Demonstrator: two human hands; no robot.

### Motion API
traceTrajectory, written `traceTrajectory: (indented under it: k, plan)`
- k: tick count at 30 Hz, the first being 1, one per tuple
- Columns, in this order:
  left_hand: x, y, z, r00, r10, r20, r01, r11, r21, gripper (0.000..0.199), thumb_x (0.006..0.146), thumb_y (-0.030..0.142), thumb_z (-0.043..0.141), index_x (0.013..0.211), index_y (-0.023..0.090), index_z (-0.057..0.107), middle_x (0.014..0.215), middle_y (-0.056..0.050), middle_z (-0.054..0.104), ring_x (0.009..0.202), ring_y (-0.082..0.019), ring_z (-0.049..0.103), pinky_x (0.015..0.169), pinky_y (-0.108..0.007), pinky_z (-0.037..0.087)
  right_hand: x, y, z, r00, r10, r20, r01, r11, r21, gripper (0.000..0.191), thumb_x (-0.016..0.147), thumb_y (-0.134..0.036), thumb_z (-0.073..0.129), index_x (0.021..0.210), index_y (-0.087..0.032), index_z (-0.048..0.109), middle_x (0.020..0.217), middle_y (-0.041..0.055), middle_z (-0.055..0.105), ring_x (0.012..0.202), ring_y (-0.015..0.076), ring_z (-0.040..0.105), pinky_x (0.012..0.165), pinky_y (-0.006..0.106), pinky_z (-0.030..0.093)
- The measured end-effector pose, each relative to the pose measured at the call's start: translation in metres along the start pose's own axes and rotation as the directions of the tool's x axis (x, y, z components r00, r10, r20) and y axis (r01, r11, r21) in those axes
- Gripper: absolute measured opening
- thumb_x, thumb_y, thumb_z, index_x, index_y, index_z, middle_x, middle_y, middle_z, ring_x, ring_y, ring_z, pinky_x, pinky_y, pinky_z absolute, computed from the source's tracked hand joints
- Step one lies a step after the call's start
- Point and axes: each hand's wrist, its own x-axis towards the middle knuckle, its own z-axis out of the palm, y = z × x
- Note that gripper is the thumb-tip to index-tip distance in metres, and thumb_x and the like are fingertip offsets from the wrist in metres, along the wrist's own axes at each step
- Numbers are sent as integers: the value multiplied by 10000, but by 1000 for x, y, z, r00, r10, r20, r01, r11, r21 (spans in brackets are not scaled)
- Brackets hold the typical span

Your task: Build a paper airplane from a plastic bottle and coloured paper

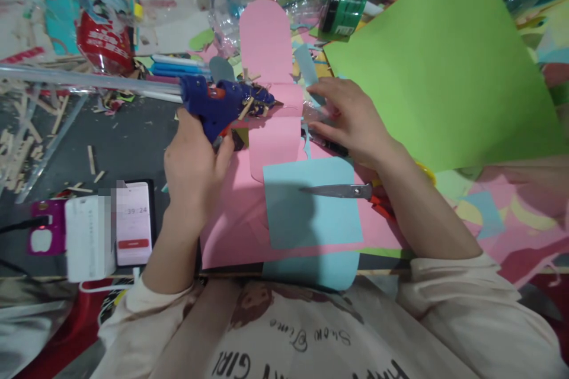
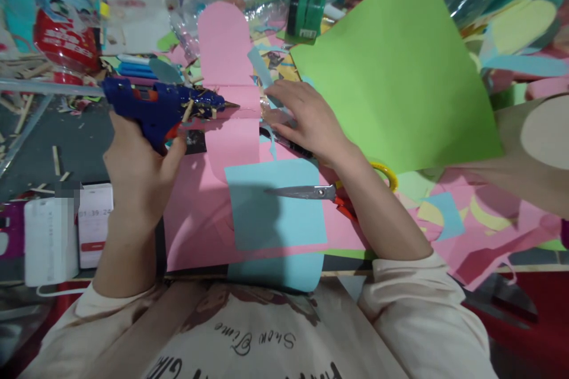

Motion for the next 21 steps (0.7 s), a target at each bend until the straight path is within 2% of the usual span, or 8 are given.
traceTrajectory:
  k: [3,6,8,11,17,21]
  plan:
    - [1,-6,1,996,81,-24,-80,996,48,394,847,467,514,1108,192,409,1099,-147,597,1096,-366,664,901,-477,554,0,2,1,1000,0,-7,0,1000,-8,446,933,-413,600,1371,-425,524,1463,-4,608,1397,299,510,1158,633,408]
    - [1,-13,1,993,111,-24,-109,991,81,433,845,494,483,1120,172,393,1095,-160,577,1124,-390,650,918,-533,551,0,5,4,999,-34,-30,34,999,-13,457,925,-412,613,1374,-369,541,1445,42,624,1381,315,528,1149,627,417]
    - [0,-17,0,995,102,-20,-100,990,104,456,837,513,464,1120,163,394,1062,-154,566,1114,-408,650,916,-575,542,0,6,4,998,-49,-41,49,999,-17,463,921,-413,623,1374,-355,547,1434,58,631,1368,325,541,1138,629,427]
    - [-3,-22,-6,994,96,-46,-90,988,128,520,832,535,442,1174,146,390,1048,-144,555,1133,-419,638,945,-606,515,-1,6,4,998,-43,-44,42,999,-22,473,919,-401,626,1383,-415,530,1439,20,625,1359,328,547,1116,649,448]
    - [-8,-29,-13,997,61,-55,-52,986,160,553,825,513,367,1216,122,369,1115,-179,541,1151,-441,619,967,-670,465,-1,1,1,1000,-11,-29,10,999,-50,476,930,-378,623,1388,-448,514,1436,0,627,1368,314,538,1120,649,458]
    - [-10,-33,-15,999,24,-49,-15,986,164,612,824,536,334,1262,110,329,1134,-192,539,1176,-459,604,984,-715,434,-1,1,0,1000,-16,-13,15,999,-50,435,929,-381,625,1357,-372,545,1437,40,628,1369,327,538,1124,640,450]
